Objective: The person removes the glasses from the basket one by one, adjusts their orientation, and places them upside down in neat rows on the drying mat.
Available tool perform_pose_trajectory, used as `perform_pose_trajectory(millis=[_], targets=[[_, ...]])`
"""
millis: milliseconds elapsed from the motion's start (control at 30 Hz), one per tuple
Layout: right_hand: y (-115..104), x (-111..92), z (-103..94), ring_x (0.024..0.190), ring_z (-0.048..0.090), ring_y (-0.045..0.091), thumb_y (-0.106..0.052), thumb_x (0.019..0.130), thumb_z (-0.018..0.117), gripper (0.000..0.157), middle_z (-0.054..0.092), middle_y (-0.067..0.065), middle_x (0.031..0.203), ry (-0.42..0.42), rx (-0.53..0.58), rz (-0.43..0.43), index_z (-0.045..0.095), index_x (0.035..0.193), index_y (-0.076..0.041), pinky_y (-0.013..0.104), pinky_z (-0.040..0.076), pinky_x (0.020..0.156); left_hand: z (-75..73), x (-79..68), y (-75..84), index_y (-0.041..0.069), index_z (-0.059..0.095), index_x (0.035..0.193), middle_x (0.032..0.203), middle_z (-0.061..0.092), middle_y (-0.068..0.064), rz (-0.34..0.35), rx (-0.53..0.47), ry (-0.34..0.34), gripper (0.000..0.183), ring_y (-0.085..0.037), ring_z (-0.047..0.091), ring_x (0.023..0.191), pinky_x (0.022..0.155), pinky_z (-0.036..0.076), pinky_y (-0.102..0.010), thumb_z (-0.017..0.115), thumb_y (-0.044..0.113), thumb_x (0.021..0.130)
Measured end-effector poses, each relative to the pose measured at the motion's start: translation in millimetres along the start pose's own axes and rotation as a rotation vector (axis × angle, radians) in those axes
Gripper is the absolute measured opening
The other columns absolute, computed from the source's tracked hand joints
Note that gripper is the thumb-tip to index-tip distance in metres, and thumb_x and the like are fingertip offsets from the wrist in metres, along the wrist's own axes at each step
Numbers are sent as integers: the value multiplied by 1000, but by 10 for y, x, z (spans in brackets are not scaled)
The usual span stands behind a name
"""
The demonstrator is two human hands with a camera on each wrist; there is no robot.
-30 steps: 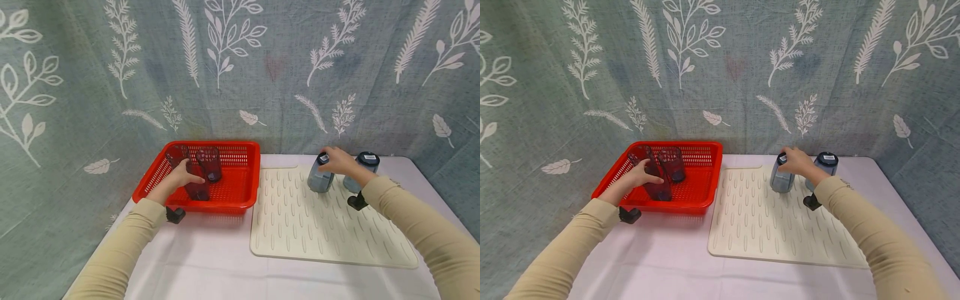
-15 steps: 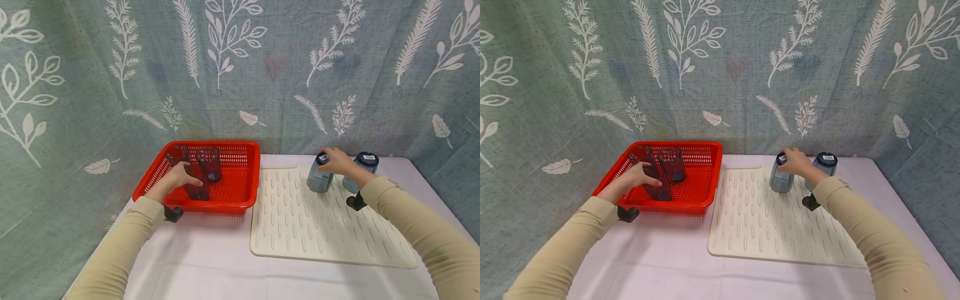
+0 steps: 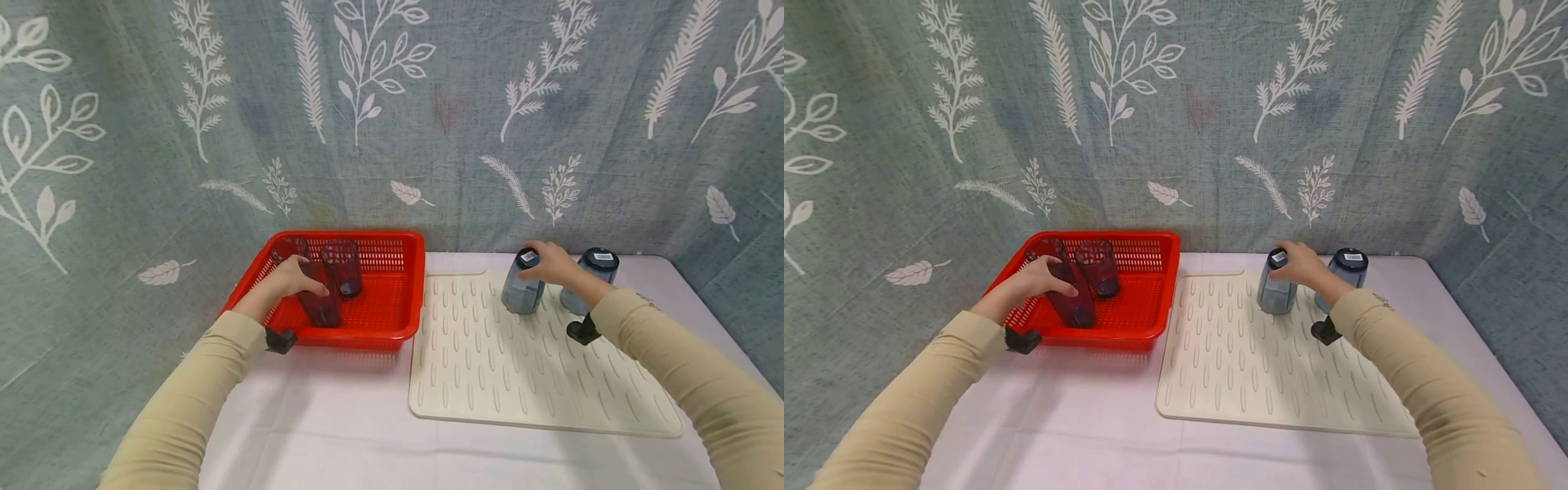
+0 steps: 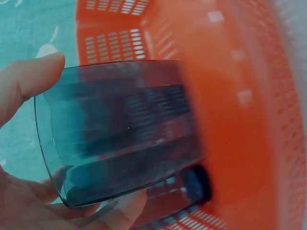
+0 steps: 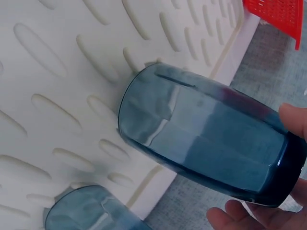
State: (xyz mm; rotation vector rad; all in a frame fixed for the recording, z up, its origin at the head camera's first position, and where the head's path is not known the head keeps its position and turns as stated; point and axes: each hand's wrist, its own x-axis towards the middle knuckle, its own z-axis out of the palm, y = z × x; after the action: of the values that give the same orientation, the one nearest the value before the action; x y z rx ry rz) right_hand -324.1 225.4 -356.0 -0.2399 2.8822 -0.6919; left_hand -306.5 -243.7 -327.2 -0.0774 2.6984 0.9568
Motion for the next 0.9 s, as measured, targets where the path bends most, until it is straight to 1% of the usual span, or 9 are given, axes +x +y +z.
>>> perform_pose_trajectory(millis=[167,233,333,367,467,567,633,767,900], targets=[[20,-24,-5,124,27,50,-28,83,64,77,26,35,137,16,41,-1,24,140,5,61,31,95,-151,-61,113,-5,16,140,139,28,-28,7,22,-29,91,-38,38,120,98,38,-48,72,25,75],[34,-36,-4,124,26,50,-29,83,64,78,24,35,138,26,58,-8,23,141,5,62,30,96,-201,-85,158,-4,13,141,142,23,-28,8,8,-46,92,-39,37,122,99,38,-49,72,25,76],[48,-73,-1,125,25,50,-31,84,64,79,24,35,139,46,82,-19,22,141,4,62,29,96,-252,-114,227,-4,12,142,144,21,-27,16,3,-63,93,-40,37,123,98,38,-50,72,25,77],[46,-91,-2,125,25,50,-31,84,64,80,24,35,138,54,88,-26,22,141,5,62,29,96,-263,-123,252,-3,12,142,144,21,-26,21,5,-66,92,-40,38,123,98,38,-50,71,26,77],[31,-153,1,125,21,52,-30,84,64,79,22,36,139,86,103,-47,22,141,5,65,22,97,-283,-145,322,-1,16,141,143,25,-23,27,8,-67,90,-37,40,122,98,39,-49,72,27,76],[-4,-229,4,126,15,53,-28,83,64,78,19,35,140,131,91,-67,23,141,4,67,14,98,-296,-163,394,1,19,142,143,26,-21,34,16,-71,90,-36,41,121,97,40,-48,72,29,75],[-37,-283,8,127,12,54,-28,83,64,77,18,35,140,169,76,-78,24,140,4,67,12,98,-306,-174,441,3,19,142,143,26,-20,33,11,-80,90,-36,41,122,97,40,-48,72,29,75],[-123,-392,21,128,11,53,-24,82,65,74,19,33,140,245,54,-124,27,139,4,66,11,99,-329,-218,545,5,15,144,145,23,-21,30,-1,-101,90,-38,39,123,100,36,-50,71,28,76],[-224,-493,52,129,11,52,-21,82,65,70,20,31,141,288,64,-187,30,137,5,65,11,100,-344,-290,651,5,15,144,145,22,-22,58,-24,-98,90,-40,38,123,100,35,-52,71,25,77]])
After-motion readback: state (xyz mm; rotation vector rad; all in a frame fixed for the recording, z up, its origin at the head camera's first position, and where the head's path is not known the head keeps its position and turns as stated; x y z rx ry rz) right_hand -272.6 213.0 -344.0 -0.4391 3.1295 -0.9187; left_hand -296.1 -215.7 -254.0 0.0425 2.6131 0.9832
